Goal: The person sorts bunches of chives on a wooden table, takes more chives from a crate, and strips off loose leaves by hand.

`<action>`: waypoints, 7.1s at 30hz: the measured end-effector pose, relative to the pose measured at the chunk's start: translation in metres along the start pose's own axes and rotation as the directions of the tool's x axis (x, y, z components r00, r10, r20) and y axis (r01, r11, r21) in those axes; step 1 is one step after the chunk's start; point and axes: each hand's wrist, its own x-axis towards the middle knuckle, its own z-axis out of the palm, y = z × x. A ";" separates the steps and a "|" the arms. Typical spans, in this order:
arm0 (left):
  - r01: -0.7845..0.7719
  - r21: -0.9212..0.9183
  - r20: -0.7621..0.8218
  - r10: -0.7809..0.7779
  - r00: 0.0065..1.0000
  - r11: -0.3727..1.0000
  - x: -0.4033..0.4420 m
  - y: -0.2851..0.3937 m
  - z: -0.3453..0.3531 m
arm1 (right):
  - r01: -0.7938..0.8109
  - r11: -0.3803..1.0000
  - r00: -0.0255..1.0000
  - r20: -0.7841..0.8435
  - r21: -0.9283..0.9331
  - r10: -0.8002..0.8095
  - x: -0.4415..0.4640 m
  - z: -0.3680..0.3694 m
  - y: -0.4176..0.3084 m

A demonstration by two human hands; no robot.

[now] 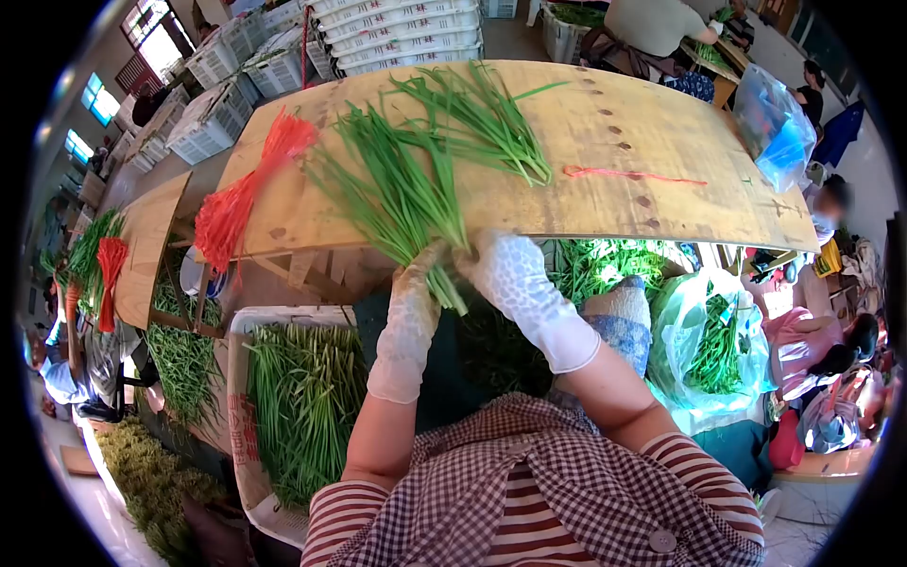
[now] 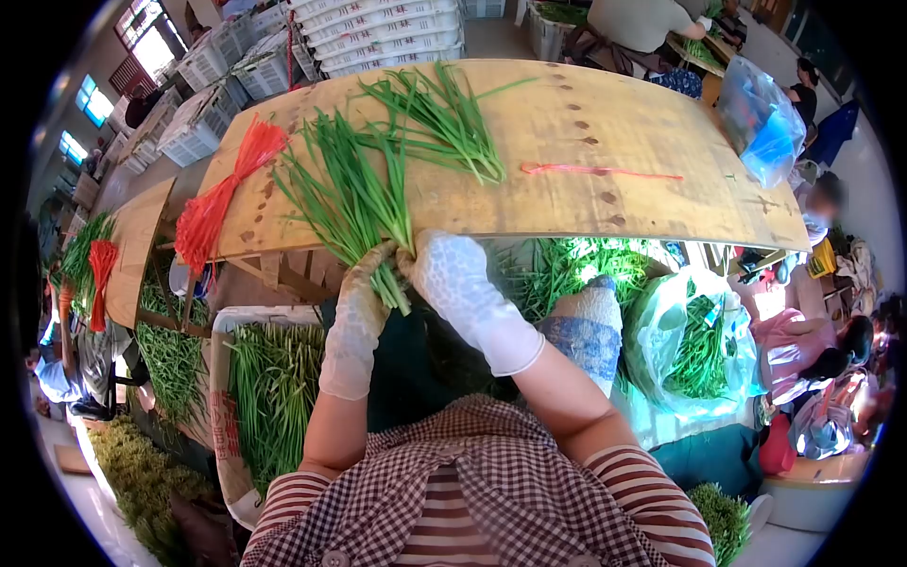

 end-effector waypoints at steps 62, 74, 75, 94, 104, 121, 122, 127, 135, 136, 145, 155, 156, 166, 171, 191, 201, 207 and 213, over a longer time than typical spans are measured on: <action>0.178 -0.104 0.124 -0.165 0.979 0.979 -0.014 0.016 0.002 | -0.308 0.853 0.951 0.135 0.421 0.277 -0.033 -0.036 0.055; 0.123 -0.060 0.138 -0.114 0.984 0.991 -0.028 0.006 0.015 | 0.019 1.000 0.894 -0.447 -0.014 -0.023 -0.020 0.001 0.021; 0.103 -0.055 0.128 -0.095 0.987 0.993 -0.035 0.006 0.023 | 0.003 0.996 0.923 -0.384 -0.091 -0.038 -0.022 -0.001 0.018; 0.086 -0.038 0.285 -0.072 0.956 0.996 -0.041 0.000 -0.008 | -0.278 0.753 0.953 0.271 0.596 0.138 0.034 -0.005 -0.001; 0.154 0.007 0.245 -0.151 0.958 0.988 -0.026 -0.002 -0.007 | 0.001 0.901 0.989 -0.136 0.435 0.065 0.047 -0.037 0.023; 0.223 -0.319 0.262 -0.140 0.955 0.921 -0.006 0.033 0.040 | -0.058 0.820 0.974 -0.212 -0.570 -0.079 0.085 -0.022 0.083; 0.216 -0.325 0.208 -0.153 0.966 0.921 -0.006 0.028 0.041 | -0.053 0.846 0.970 -0.228 -0.531 -0.083 0.086 -0.017 0.087; 0.162 -0.269 0.091 -0.143 0.986 0.949 -0.010 0.025 0.047 | -0.188 0.931 0.854 -0.520 -0.312 -0.002 0.073 -0.039 0.073; 0.084 -0.223 0.159 -0.049 0.986 0.971 -0.001 0.024 0.046 | -0.183 0.980 0.974 -0.153 -0.082 0.169 0.073 -0.043 0.083; 0.082 -0.223 0.156 -0.047 0.987 0.971 -0.005 0.025 0.045 | -0.186 0.976 0.955 -0.256 -0.110 0.153 0.069 -0.045 0.082; -0.006 -0.155 0.084 0.019 0.996 0.988 -0.005 0.010 0.030 | -0.020 0.966 0.978 -0.204 -0.259 -0.034 0.050 -0.012 0.034; -0.125 -0.101 -0.022 0.124 0.992 0.987 -0.013 0.011 0.038 | -0.148 0.891 0.988 0.025 0.429 0.152 -0.013 -0.024 0.027; -0.109 -0.059 -0.037 0.107 0.994 0.992 -0.012 0.010 0.039 | -0.155 0.858 0.987 0.051 0.490 0.149 -0.019 -0.010 0.035; -0.177 0.015 -0.018 0.177 0.984 0.984 -0.018 -0.003 0.040 | -0.110 0.838 0.977 -0.098 0.534 0.191 -0.037 -0.002 0.044; -0.109 0.070 -0.080 0.114 0.990 0.992 -0.009 0.014 0.029 | -0.056 0.993 0.867 0.489 -0.101 0.099 -0.070 -0.002 0.093; -0.125 0.115 0.012 0.124 0.992 0.986 -0.029 -0.001 0.030 | -0.304 0.493 0.952 0.237 0.815 0.195 -0.027 0.005 0.040; -0.217 0.203 0.053 0.210 0.976 0.955 -0.039 0.005 0.028 | -0.359 0.475 0.931 0.341 0.803 0.129 -0.026 0.007 0.044; -0.483 0.192 0.080 0.477 0.875 0.854 -0.053 0.035 0.025 | -0.444 0.661 0.820 0.571 0.605 0.028 -0.058 0.027 0.078; -0.565 0.267 0.197 0.530 0.825 0.780 -0.073 0.139 0.051 | 0.064 0.990 0.857 0.502 0.125 -0.119 -0.075 0.006 0.076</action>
